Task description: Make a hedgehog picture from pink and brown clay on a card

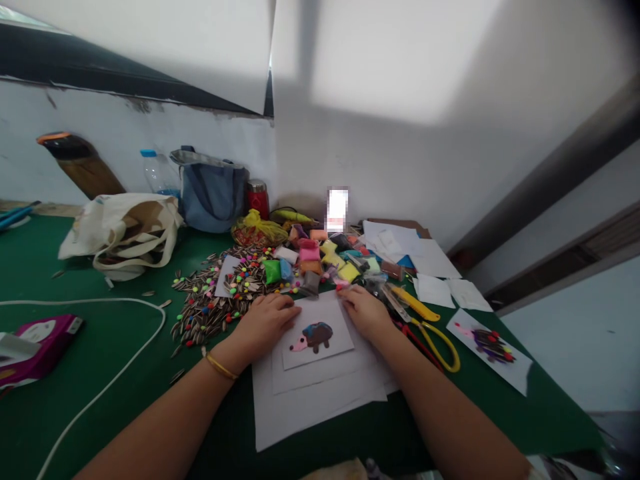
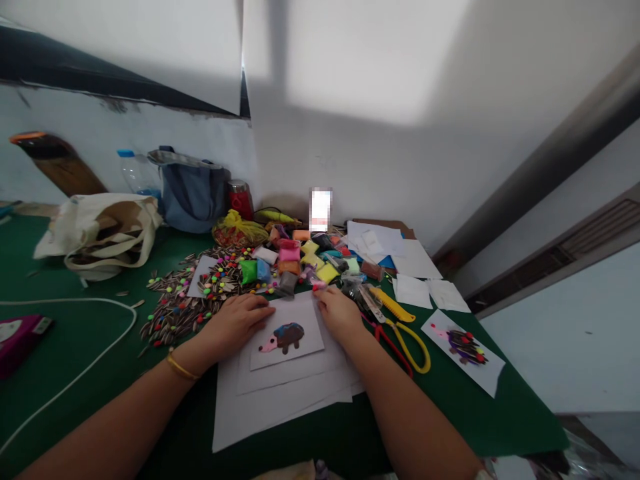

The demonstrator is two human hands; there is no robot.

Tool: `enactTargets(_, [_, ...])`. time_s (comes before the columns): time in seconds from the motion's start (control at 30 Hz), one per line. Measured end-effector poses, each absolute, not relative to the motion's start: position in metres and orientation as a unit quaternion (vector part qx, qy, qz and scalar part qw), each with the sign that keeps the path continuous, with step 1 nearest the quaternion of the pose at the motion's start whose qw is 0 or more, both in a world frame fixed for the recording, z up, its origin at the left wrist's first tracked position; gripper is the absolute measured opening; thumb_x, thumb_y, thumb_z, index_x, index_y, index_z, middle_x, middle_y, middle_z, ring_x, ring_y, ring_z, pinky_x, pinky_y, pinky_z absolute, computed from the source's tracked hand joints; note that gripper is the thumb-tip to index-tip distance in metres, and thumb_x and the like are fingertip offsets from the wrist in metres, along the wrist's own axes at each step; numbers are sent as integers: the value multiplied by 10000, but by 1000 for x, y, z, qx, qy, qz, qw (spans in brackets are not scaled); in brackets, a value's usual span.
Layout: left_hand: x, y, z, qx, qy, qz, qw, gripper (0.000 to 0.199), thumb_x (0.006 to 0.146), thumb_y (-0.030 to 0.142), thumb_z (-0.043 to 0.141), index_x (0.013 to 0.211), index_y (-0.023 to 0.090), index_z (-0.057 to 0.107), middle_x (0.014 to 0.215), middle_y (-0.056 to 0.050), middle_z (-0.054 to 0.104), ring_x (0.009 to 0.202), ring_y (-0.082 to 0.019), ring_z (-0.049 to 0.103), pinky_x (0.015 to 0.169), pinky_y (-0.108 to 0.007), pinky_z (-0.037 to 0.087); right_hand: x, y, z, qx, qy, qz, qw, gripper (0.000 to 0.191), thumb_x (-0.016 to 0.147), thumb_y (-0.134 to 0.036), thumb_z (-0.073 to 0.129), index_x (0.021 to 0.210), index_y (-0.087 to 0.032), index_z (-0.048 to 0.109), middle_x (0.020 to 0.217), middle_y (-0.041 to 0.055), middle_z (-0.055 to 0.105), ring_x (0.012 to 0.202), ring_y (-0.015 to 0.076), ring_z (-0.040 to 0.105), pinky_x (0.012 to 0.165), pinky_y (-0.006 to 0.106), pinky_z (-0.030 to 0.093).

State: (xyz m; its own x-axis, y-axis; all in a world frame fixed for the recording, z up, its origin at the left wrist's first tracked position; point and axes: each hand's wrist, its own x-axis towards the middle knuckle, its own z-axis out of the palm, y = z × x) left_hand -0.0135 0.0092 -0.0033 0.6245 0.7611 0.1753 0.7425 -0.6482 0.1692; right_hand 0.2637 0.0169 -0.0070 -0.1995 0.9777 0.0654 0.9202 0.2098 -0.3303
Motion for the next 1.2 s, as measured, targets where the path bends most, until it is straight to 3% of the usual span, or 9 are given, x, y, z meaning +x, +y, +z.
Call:
enactTargets(0.17, [-15, 11, 1, 886, 441, 143, 32, 282, 898, 278, 538, 1160, 266, 643, 1163, -71, 624, 1080, -251, 541, 922, -400, 384, 266, 13, -4, -635, -755, 91, 134, 350, 933, -235, 451, 1247, -247, 606, 1240, 64, 566, 1003, 187, 590, 820, 262, 441])
enactTargets(0.37, [-38, 37, 19, 790, 591, 156, -46, 296, 921, 301, 447, 1082, 172, 659, 1053, -122, 620, 978, -267, 578, 848, -373, 444, 266, 9, -2, -631, -755, 85, 154, 337, 928, -256, 459, 1228, -258, 611, 1209, 57, 563, 979, 188, 592, 791, 260, 434])
enactTargets(0.57, [-53, 71, 30, 779, 621, 51, -66, 271, 876, 274, 492, 1080, 167, 634, 1066, -141, 597, 965, -266, 586, 830, -362, 447, 264, 8, -3, -625, -758, 92, 161, 328, 924, -273, 479, 1223, -253, 611, 1212, 54, 564, 1011, 186, 587, 820, 258, 431])
enactTargets(0.77, [-44, 86, 26, 782, 622, 10, -41, 298, 874, 356, 503, 1063, 160, 626, 1050, -156, 584, 931, -279, 608, 818, -383, 440, 263, 6, -2, -623, -758, 100, 166, 327, 925, -293, 484, 1222, -248, 611, 1205, 56, 572, 1005, 184, 593, 832, 263, 440])
enactTargets(0.97, [-42, 88, 21, 780, 622, 66, -22, 303, 894, 156, 375, 1002, 153, 658, 1002, -168, 595, 868, -255, 624, 798, -373, 437, 263, 6, 1, -625, -758, 98, 162, 320, 922, -301, 490, 1208, -244, 623, 1216, 62, 576, 1023, 192, 588, 832, 261, 438])
enactTargets(1.07, [-51, 93, 26, 753, 633, 172, 50, 239, 868, 184, 464, 940, 157, 691, 986, -146, 612, 926, -256, 603, 861, -368, 426, 264, 5, 2, -625, -758, 96, 163, 319, 931, -312, 477, 1209, -249, 622, 1213, 61, 577, 1016, 191, 588, 838, 260, 432])
enactTargets(1.13, [-56, 95, 31, 666, 634, 342, 192, 141, 813, 207, 580, 865, 165, 705, 963, -110, 626, 974, -249, 576, 885, -337, 428, 264, 5, 2, -622, -759, 92, 167, 317, 935, -314, 468, 1204, -248, 622, 1214, 61, 576, 1012, 190, 588, 836, 259, 429])
enactTargets(1.2, [-58, 95, 35, 566, 618, 451, 308, 97, 783, 213, 631, 833, 167, 700, 910, -72, 633, 918, -212, 577, 815, -286, 461, 264, 4, 2, -619, -762, 86, 172, 309, 936, -307, 464, 1192, -243, 626, 1204, 60, 581, 1003, 188, 591, 827, 258, 427])
